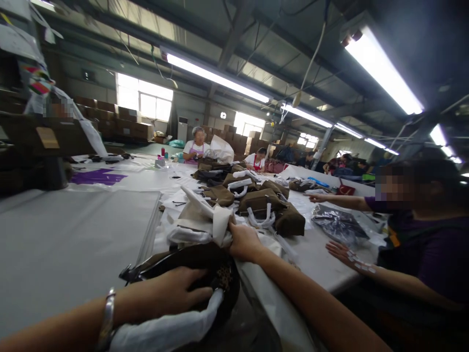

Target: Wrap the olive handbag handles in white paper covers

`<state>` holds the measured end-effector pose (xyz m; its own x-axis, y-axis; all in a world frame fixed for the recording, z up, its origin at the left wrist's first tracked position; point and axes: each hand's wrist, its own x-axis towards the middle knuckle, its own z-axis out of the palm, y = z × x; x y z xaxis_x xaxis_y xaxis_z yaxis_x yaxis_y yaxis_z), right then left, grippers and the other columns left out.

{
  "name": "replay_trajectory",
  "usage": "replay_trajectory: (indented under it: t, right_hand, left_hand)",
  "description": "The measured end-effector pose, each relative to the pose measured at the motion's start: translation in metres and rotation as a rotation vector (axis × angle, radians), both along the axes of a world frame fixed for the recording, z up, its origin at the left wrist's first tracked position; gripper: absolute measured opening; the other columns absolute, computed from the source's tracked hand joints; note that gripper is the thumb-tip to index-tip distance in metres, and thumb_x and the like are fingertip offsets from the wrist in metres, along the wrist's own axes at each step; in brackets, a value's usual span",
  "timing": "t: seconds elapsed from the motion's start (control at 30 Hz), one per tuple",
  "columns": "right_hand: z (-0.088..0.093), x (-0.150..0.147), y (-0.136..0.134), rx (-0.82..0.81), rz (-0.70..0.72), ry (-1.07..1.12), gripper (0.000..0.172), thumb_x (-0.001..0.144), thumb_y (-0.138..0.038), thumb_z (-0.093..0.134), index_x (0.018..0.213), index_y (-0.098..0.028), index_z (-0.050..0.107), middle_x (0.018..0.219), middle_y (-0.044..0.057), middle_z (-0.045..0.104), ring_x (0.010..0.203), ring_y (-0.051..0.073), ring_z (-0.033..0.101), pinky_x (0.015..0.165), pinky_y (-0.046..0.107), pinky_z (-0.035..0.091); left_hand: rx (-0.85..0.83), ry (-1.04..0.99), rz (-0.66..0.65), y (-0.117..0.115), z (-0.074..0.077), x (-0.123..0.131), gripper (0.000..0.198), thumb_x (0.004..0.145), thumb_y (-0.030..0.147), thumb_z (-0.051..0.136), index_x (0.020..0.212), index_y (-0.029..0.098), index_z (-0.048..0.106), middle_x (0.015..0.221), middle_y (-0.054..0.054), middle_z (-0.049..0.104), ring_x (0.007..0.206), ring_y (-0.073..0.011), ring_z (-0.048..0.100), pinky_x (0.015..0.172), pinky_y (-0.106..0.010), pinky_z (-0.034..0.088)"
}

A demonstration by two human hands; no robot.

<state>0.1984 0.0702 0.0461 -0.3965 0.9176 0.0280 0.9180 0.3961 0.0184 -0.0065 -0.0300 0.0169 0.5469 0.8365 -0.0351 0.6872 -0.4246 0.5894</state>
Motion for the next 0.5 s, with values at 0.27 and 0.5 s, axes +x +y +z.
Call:
replay_trajectory:
  t: [0.27,0.5]
  right_hand:
    - [-0.001,0.003,0.006,0.001,0.014,-0.007,0.06,0.073,-0.039,0.067,0.13,-0.023,0.06,0.112,0.013,0.075,0.102,0.033,0.072,0.079,0.037,0.054]
    - [-0.006,0.006,0.013,0.001,0.016,0.013,0.064,0.071,-0.042,0.069,0.13,-0.022,0.061,0.111,0.013,0.075,0.102,0.034,0.072,0.08,0.038,0.055]
  left_hand:
    - [0.063,-0.178,-0.437,-0.012,0.008,0.04,0.036,0.093,0.016,0.056,0.116,0.034,0.076,0.153,0.003,0.053,0.145,-0.025,0.044,0.128,-0.04,0.02]
    - [-0.155,0.041,0.147,-0.025,-0.037,-0.043,0.07,0.092,0.056,0.057,0.156,0.036,0.037,0.151,-0.009,0.055,0.136,-0.0366,0.053,0.116,-0.054,0.039]
